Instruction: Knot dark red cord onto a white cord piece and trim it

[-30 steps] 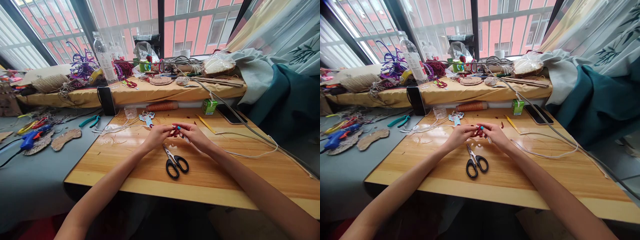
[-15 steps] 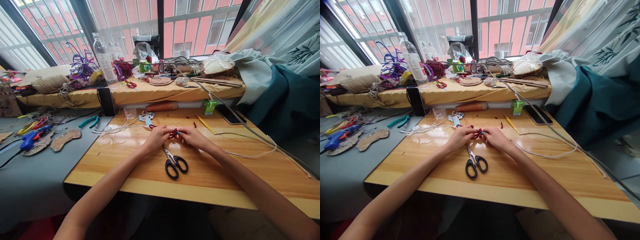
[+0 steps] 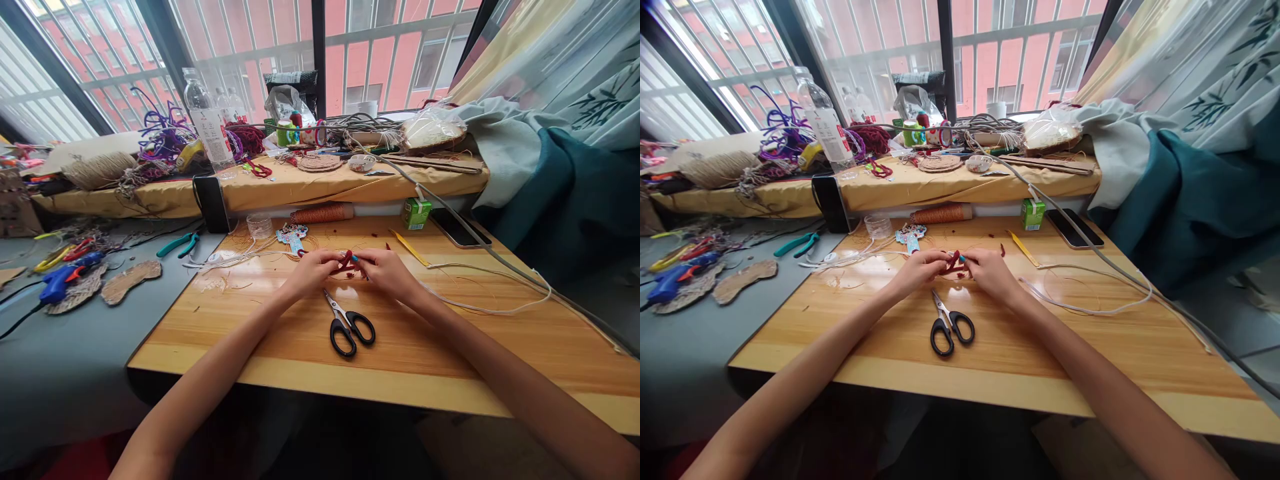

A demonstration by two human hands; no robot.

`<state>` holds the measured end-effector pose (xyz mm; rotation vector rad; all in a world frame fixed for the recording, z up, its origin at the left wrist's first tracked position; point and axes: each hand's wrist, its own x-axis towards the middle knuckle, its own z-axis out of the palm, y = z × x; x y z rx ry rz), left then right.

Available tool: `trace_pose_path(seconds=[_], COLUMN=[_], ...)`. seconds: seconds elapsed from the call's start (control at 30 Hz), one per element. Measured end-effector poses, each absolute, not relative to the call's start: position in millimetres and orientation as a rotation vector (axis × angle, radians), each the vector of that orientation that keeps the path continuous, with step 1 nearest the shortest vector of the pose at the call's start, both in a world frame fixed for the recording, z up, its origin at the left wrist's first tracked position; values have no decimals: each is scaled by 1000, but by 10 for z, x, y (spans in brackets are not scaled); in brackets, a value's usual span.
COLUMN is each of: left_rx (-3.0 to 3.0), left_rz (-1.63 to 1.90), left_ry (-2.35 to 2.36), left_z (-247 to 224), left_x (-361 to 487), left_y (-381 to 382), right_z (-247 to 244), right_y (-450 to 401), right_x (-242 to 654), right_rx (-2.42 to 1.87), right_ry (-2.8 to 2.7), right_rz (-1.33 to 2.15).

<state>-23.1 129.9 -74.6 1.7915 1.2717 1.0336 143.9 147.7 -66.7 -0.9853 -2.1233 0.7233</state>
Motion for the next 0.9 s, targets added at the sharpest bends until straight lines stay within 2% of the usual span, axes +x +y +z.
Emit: trace_pose_path(seconds=[0.13,0.5,0.63,0.83,0.9], left_rx=[1518,1538,1642,1955,2025], left_rz=[1040,1111,1113,1058,1033], left_ry=[1204,1107,1142,1359,1392], left_z=[-717,-750,-831,-784,-759], left_x=[-241,-187,-224,-233,-218], left_y=[1298,1313,1351,1311,1287], right_z=[-700,-765,-757,-701,-704], right_y=[1479,1449,1450,1480,1479], right_x=[1436,1401,1409,1399,1388], right_rx=[-960,-907,-833,-809,-853], right_ry=[-2156,-2195,-2172,-2067,-1968], right_rz=[644,524,696,1194,1255])
